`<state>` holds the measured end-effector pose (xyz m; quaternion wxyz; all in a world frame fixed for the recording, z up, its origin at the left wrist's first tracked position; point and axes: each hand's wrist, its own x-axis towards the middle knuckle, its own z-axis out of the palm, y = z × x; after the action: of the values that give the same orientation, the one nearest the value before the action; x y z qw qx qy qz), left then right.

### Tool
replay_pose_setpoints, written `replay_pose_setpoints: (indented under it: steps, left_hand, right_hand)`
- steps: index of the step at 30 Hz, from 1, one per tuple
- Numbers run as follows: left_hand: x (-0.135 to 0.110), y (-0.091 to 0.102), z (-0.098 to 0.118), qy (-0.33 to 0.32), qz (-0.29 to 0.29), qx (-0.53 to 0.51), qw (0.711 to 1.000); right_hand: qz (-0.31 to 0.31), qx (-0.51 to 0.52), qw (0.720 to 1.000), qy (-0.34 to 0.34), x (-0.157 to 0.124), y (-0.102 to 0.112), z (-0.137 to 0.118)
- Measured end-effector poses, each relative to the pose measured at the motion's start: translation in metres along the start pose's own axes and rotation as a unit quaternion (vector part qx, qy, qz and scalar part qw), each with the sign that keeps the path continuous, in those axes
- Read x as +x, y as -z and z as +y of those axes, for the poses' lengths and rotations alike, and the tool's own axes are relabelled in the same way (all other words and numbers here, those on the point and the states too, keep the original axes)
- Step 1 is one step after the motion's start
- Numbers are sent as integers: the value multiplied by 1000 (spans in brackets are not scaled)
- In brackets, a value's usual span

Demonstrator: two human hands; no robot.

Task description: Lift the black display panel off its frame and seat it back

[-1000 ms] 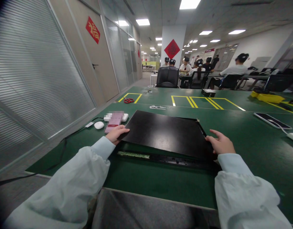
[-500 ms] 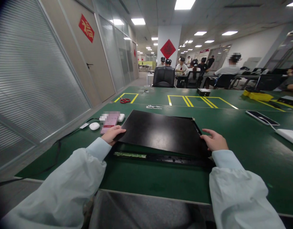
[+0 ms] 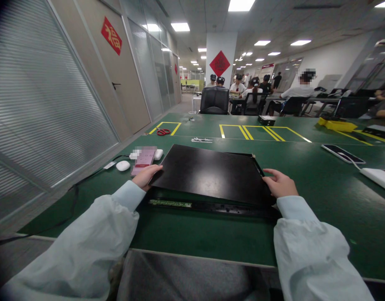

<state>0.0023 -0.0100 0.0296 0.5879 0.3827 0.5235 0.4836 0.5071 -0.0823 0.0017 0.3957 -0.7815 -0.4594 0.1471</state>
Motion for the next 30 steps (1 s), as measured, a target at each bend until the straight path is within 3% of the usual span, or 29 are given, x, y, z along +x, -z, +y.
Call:
replay_pose_setpoints:
  steps: [9,16,24,30]
  left_hand:
    - [8,3,-6,-28,40,23,999]
    - [9,4,-8,-60,-2,35,998]
    - [11,6,-9,-73,4,26,997]
    - [13,15,-2,-102,6,106,989]
  right_hand:
    - [2,6,1000,0,4,0,2]
    - [-4,-1,1000,-11,3,-1,2]
    - [-31,-5,999,-12,16,3,14]
    - [-46,-13,999,-4,22,4,21]
